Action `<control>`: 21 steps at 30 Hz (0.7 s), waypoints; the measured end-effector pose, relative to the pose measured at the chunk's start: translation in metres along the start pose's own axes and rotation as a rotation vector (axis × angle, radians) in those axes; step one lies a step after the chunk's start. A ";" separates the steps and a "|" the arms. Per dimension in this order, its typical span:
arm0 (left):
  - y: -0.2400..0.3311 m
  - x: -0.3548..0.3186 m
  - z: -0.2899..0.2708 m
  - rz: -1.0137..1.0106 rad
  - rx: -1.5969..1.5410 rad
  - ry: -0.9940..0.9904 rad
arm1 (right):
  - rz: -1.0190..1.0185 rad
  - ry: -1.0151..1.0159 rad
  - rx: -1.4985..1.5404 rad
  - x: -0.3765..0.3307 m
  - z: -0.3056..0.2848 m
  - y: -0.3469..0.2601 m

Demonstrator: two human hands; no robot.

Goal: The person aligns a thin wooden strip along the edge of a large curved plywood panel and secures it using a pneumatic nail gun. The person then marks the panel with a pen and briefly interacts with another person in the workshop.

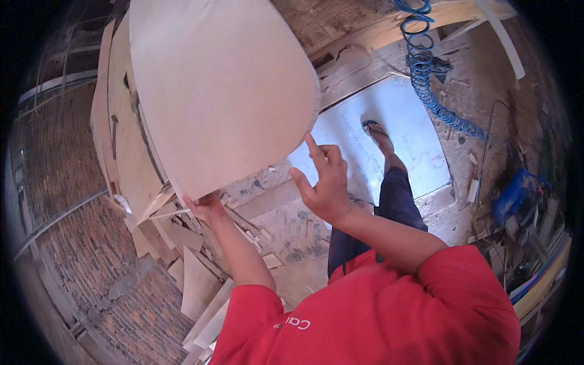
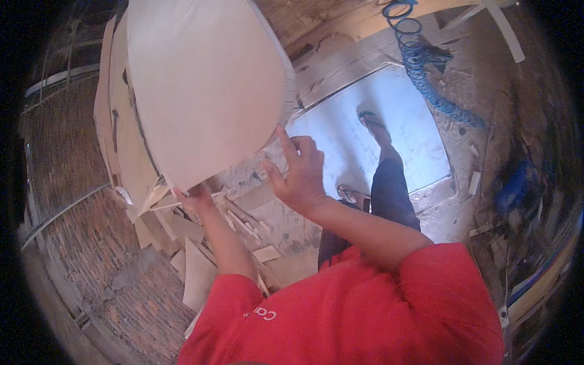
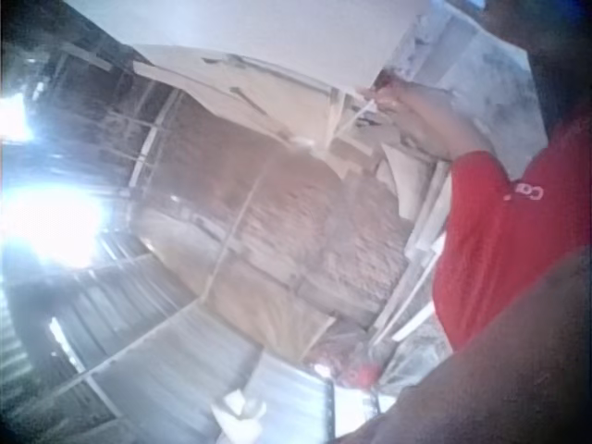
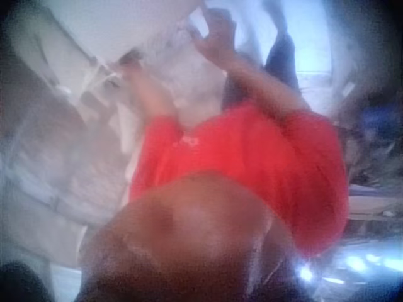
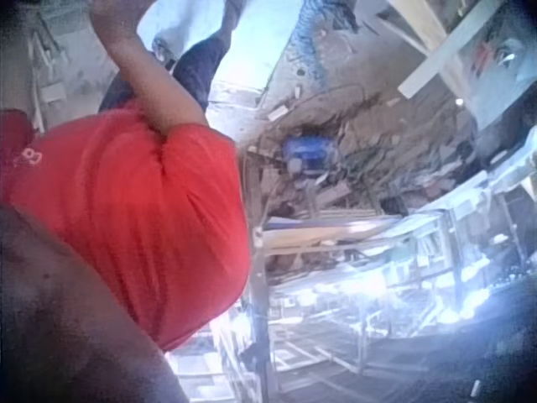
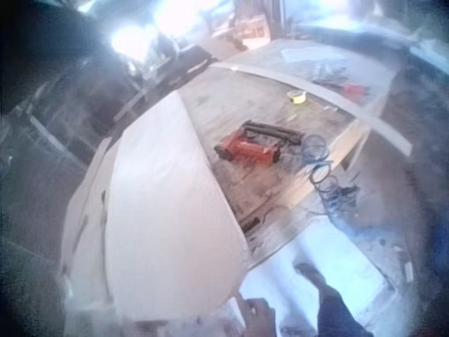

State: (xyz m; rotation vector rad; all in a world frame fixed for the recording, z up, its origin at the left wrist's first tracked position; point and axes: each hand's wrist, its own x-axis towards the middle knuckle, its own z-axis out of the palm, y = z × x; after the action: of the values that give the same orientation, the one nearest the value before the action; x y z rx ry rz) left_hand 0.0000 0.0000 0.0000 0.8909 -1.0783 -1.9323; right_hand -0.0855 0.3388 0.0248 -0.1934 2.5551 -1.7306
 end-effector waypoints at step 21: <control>-0.013 0.024 -0.037 0.101 -0.146 0.248 | -0.764 -0.085 -0.545 0.070 -0.019 -0.014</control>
State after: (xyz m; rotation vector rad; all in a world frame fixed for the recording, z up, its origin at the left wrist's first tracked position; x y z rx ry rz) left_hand 0.0162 -0.0291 -0.0319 0.9468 -0.8109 -1.7408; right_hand -0.1559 0.3419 0.0474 -1.3721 3.0280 -1.0153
